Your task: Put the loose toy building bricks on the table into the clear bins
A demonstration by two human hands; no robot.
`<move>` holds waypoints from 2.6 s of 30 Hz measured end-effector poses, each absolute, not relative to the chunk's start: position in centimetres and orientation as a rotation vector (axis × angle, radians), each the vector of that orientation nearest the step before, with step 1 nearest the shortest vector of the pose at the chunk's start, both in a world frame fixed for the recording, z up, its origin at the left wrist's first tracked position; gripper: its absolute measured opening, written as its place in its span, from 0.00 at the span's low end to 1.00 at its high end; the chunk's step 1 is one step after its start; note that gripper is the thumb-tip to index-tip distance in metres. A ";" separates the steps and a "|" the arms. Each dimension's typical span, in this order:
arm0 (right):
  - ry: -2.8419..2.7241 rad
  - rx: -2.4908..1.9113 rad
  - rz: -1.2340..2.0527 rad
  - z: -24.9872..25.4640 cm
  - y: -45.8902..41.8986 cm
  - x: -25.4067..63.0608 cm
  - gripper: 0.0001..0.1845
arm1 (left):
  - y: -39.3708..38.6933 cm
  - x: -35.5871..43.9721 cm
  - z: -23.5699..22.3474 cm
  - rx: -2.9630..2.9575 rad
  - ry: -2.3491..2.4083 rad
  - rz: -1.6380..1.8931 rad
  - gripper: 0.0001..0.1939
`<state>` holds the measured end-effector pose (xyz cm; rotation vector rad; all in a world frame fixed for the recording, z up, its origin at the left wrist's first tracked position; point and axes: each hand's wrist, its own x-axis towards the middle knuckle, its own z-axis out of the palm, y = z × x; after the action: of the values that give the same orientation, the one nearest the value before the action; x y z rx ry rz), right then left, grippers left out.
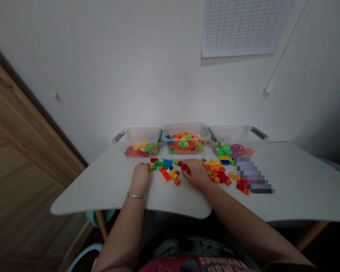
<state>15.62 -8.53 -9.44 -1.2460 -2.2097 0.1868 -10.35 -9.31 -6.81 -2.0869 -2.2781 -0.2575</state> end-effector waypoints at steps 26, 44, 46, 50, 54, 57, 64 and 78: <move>-2.196 -1.188 0.131 -10.5 -7.9 15.8 0.17 | -3.7 -5.8 -0.9 -2.356 -1.665 -1.431 0.12; -2.208 -1.193 0.091 -10.4 -7.9 15.7 0.19 | 0.9 -2.0 1.4 -2.112 -1.933 -0.921 0.24; -2.205 -1.188 0.077 -10.3 -7.9 15.7 0.19 | 0.7 -2.1 1.0 -2.122 -1.850 -1.001 0.24; -2.202 -1.200 0.053 -10.3 -7.9 15.7 0.18 | -1.1 -2.5 0.1 -2.143 -1.537 -1.252 0.19; -2.190 -1.281 0.030 -10.3 -7.9 15.5 0.18 | -4.6 -2.7 -1.8 -2.280 -1.310 -1.183 0.15; -2.191 -1.306 0.023 -10.2 -8.0 15.5 0.18 | -6.8 -2.6 -3.8 -2.396 -1.436 -0.904 0.11; -2.200 -1.306 0.055 -9.9 -8.3 15.6 0.21 | -8.1 -3.0 -7.1 -2.458 -1.704 -0.560 0.15; -2.299 -1.212 0.098 -10.4 -8.1 16.1 0.24 | -7.4 -4.2 -9.7 -2.395 -1.727 -0.638 0.18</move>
<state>16.09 -8.12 -10.38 -1.2117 -2.2985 0.0979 -4.24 -7.39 -9.67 -2.3955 -1.7273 -0.6378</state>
